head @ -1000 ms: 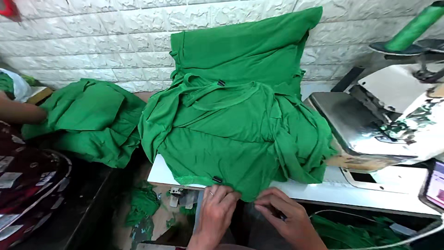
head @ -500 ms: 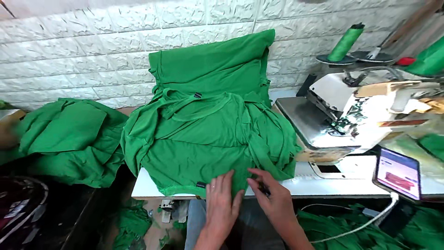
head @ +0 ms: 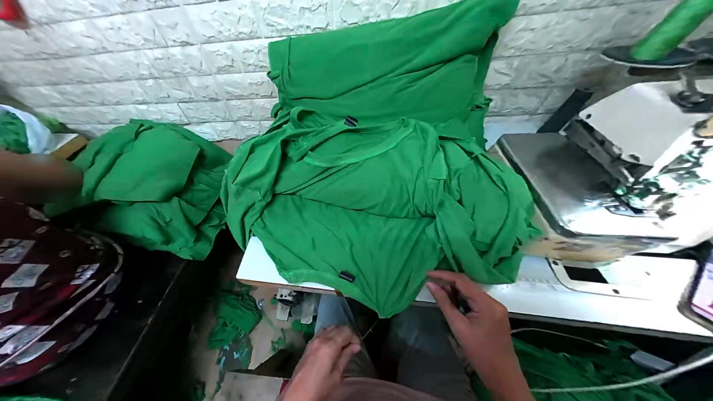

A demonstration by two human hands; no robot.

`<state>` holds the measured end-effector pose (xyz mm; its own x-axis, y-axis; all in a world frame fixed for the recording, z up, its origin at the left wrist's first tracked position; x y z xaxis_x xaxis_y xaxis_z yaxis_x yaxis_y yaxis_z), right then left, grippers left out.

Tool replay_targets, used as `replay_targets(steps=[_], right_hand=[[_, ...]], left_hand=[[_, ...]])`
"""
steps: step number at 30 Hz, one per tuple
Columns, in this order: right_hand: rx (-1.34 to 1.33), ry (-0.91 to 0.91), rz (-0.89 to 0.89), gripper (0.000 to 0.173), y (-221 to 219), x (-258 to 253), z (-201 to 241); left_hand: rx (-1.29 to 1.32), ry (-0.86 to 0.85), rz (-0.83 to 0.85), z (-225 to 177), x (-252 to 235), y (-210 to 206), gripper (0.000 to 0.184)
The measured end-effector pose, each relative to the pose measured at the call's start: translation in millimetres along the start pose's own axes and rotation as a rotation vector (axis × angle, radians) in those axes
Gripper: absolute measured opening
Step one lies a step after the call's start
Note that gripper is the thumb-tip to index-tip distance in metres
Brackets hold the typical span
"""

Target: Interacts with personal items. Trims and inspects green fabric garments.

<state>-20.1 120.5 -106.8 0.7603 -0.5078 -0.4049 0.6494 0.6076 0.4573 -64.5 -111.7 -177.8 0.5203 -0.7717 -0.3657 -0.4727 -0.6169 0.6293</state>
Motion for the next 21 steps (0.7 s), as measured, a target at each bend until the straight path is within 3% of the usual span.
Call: replay_targets(steps=[2,5,9,14,21], right_hand=[[-0.005,0.067,-0.003,0.022,-4.0,5.4,9.8],[0.010,0.192,0.013,0.022,-15.0,15.3,29.7],[0.114,0.151,0.148,0.058,-24.9,21.3,35.5],[0.241,0.263,0.095,0.036,-19.2,33.9,41.2],[0.290,0.438,0.040,0.025,-28.3,56.2,40.9]], left_hand=[[0.134,0.140,-0.017,10.4,8.4,11.6,0.021],[0.406,0.077,-0.036,-0.4,6.1,22.6,0.021],[0.645,-0.096,0.019,-22.5,-4.0,19.1,0.021],[0.673,-0.142,0.027,-27.6,-11.0,10.1,0.021],[0.710,-0.177,-0.023,-31.3,-19.3,9.9,0.020]])
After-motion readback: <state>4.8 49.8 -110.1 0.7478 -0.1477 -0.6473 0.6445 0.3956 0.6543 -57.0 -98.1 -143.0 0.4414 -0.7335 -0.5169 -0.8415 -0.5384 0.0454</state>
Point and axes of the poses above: each hand's wrist, its own x-axis away from the middle knuckle, its own y-axis out of the back of the hand, z = x × y, the point moved 9 cm from there along -x, towards the middle knuckle, and after that the axes turned 12 degrees about -y, right-handed, at the moved point
